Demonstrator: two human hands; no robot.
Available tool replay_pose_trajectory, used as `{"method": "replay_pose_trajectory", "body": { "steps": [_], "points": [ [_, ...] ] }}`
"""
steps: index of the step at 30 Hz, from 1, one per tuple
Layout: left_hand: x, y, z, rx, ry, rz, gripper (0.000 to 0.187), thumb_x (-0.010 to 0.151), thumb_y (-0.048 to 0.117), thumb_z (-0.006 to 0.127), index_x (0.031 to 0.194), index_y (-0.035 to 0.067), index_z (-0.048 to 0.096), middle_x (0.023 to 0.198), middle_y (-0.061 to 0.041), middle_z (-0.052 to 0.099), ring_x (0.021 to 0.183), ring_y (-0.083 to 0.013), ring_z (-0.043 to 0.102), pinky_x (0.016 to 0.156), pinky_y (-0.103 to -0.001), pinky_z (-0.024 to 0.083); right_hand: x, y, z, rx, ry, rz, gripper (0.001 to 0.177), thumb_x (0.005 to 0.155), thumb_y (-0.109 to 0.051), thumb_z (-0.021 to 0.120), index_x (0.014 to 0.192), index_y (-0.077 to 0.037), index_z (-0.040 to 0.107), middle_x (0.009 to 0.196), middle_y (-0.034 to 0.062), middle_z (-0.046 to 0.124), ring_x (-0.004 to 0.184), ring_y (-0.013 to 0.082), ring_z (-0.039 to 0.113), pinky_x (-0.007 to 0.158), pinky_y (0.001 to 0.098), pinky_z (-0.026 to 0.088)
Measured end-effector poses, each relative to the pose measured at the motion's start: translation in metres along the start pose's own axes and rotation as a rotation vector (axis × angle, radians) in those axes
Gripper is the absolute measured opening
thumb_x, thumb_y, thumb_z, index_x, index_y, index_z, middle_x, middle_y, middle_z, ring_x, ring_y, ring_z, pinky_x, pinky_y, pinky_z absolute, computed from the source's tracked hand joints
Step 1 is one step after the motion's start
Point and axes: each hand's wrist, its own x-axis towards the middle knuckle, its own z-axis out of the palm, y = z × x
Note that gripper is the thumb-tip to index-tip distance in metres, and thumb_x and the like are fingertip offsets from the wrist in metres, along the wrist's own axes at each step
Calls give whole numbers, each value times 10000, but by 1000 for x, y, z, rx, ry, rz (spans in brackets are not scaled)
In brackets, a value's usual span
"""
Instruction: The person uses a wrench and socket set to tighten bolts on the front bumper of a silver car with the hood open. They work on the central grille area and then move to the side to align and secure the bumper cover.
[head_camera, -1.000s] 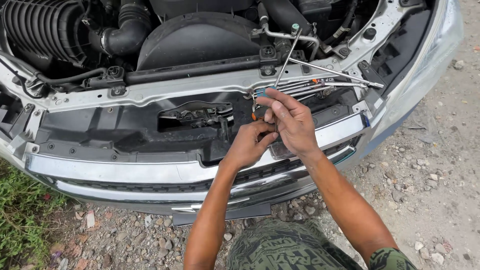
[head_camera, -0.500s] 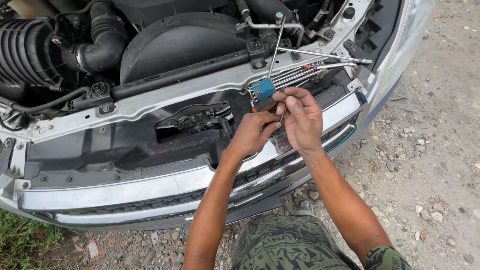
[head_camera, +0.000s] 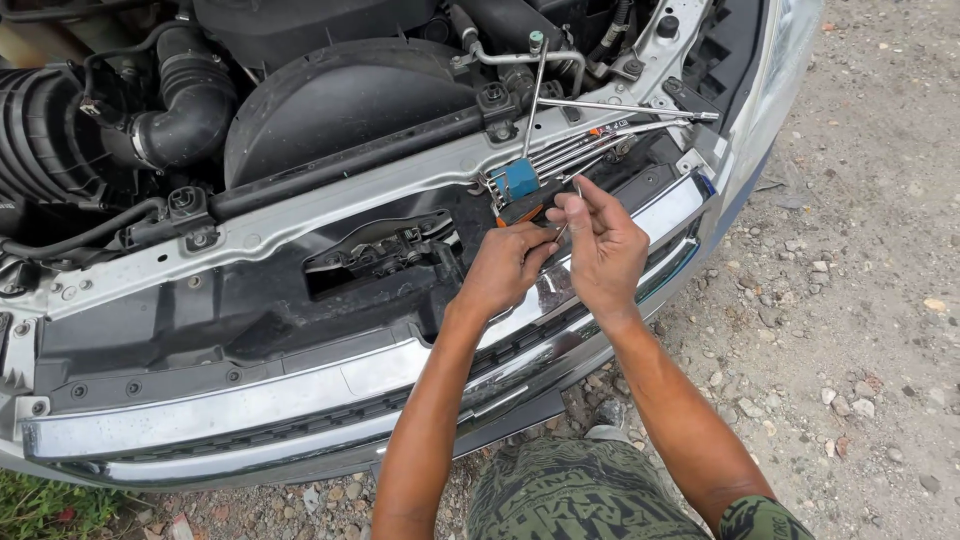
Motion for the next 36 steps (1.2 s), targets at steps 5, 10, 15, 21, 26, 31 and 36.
{"method": "replay_pose_trajectory", "body": {
  "steps": [5,10,15,21,26,31,36],
  "points": [
    [-2,-6,-2,-50,37,28,178,892,79,735,1045,-13,742,958,-176,735,796,-341,706,724,-400,549,32,26,-18,83,-441,234,299,1081,-226,582,1209,12,709,891,19,667,821,72,602,706,245,531],
    [-1,-18,3,-64,2,-45,171,897,110,742,1047,35,775,913,-154,753,702,-279,712,677,-375,542,65,66,-32,773,-925,492,304,1119,-286,624,1059,2,700,919,0,579,896,108,500,837,284,454],
    [1,-9,1,20,8,-122,180,890,112,747,1051,39,782,850,-164,747,659,-281,704,668,-383,538,60,21,-25,668,-933,584,332,1081,-295,672,1071,33,723,900,11,602,877,107,546,795,295,492],
    [-4,-12,8,39,101,-49,216,874,107,760,1068,12,769,889,-181,747,659,-282,703,638,-378,545,23,-29,-11,-147,-392,-42,312,969,-219,749,1180,9,718,1054,67,683,978,152,698,832,314,624],
    [-6,-8,6,-34,60,-65,180,866,108,768,1004,-8,766,894,-156,752,665,-227,713,641,-345,562,32,33,-14,105,-478,207,361,1157,-306,510,1037,-5,670,884,38,646,827,92,600,789,264,531],
    [0,-3,9,8,83,-131,198,861,131,780,1021,16,784,887,-136,762,643,-224,699,624,-341,552,42,34,-9,816,-624,596,329,1128,-322,549,1046,-23,661,772,-15,526,719,96,460,712,259,430],
    [-2,-7,13,54,81,-132,212,851,140,803,997,-6,756,898,-132,745,701,-223,719,644,-342,579,24,35,-8,558,-431,311,431,1059,-367,569,1221,18,675,787,-21,533,743,84,444,702,254,412]
  ]
}}
